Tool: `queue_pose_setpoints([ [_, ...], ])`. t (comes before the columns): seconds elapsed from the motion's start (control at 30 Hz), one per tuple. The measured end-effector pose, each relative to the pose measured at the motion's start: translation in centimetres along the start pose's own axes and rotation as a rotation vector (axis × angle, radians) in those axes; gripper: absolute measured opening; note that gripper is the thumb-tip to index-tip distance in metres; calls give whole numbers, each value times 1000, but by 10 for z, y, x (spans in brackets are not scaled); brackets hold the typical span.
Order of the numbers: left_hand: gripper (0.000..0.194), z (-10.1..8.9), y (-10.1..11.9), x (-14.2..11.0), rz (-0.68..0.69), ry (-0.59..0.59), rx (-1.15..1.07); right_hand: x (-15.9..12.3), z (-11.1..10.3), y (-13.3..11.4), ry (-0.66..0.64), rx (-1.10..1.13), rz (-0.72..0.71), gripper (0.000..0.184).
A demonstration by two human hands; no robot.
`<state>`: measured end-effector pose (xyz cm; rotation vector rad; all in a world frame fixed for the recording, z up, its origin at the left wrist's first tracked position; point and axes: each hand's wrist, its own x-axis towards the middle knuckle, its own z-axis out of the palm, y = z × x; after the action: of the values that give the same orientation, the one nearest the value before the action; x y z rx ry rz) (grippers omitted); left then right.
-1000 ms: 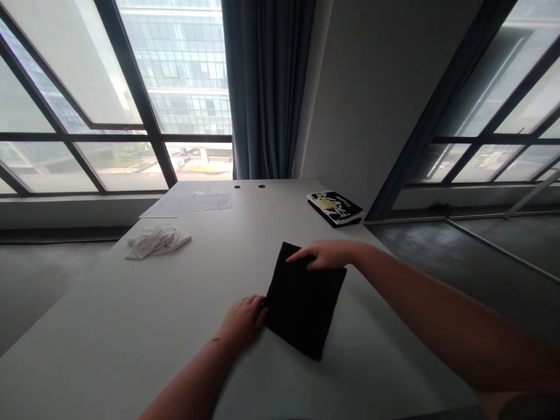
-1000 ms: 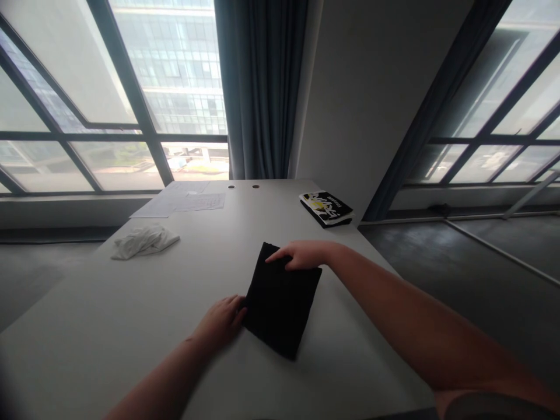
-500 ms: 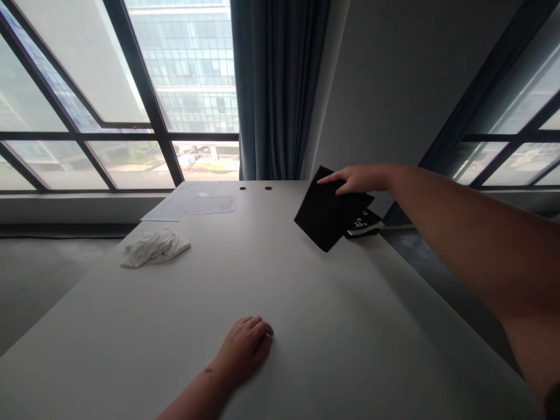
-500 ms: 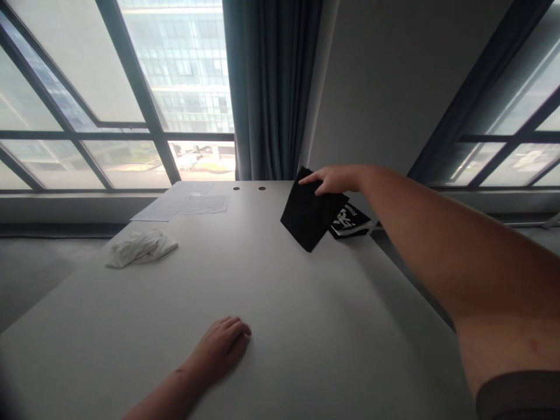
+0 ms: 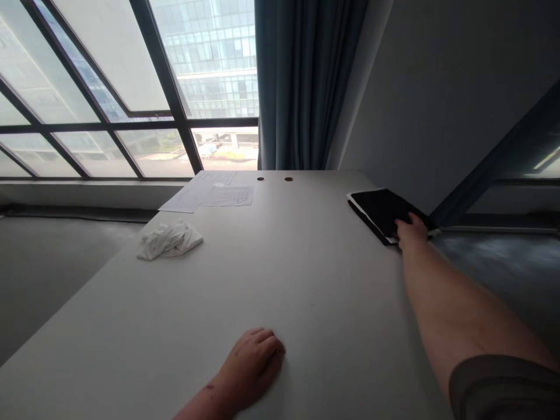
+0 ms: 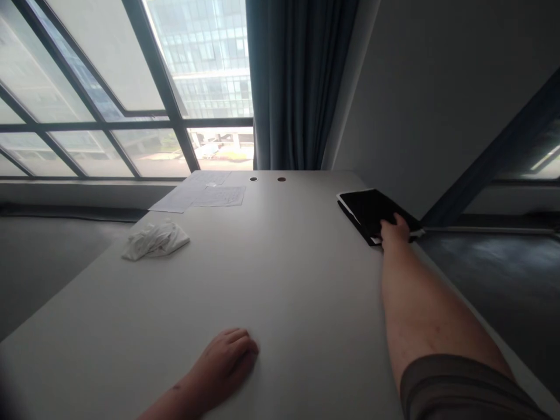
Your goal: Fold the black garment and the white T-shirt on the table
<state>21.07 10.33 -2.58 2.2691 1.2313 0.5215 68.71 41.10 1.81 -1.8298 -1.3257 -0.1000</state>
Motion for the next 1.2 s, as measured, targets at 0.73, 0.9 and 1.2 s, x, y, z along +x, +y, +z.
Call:
queue_pose_setpoints([
  [0.73, 19, 2, 0, 14, 36, -19, 139, -124, 26, 15, -345, -517, 38, 71],
  [0.9, 19, -3, -6, 41, 55, -41, 165, -193, 7, -1, -499, -599, -78, 67],
  [1.2, 20, -4, -23, 44, 73, 43, 199, -264, -14, -74, -581, -658, -14, 66],
])
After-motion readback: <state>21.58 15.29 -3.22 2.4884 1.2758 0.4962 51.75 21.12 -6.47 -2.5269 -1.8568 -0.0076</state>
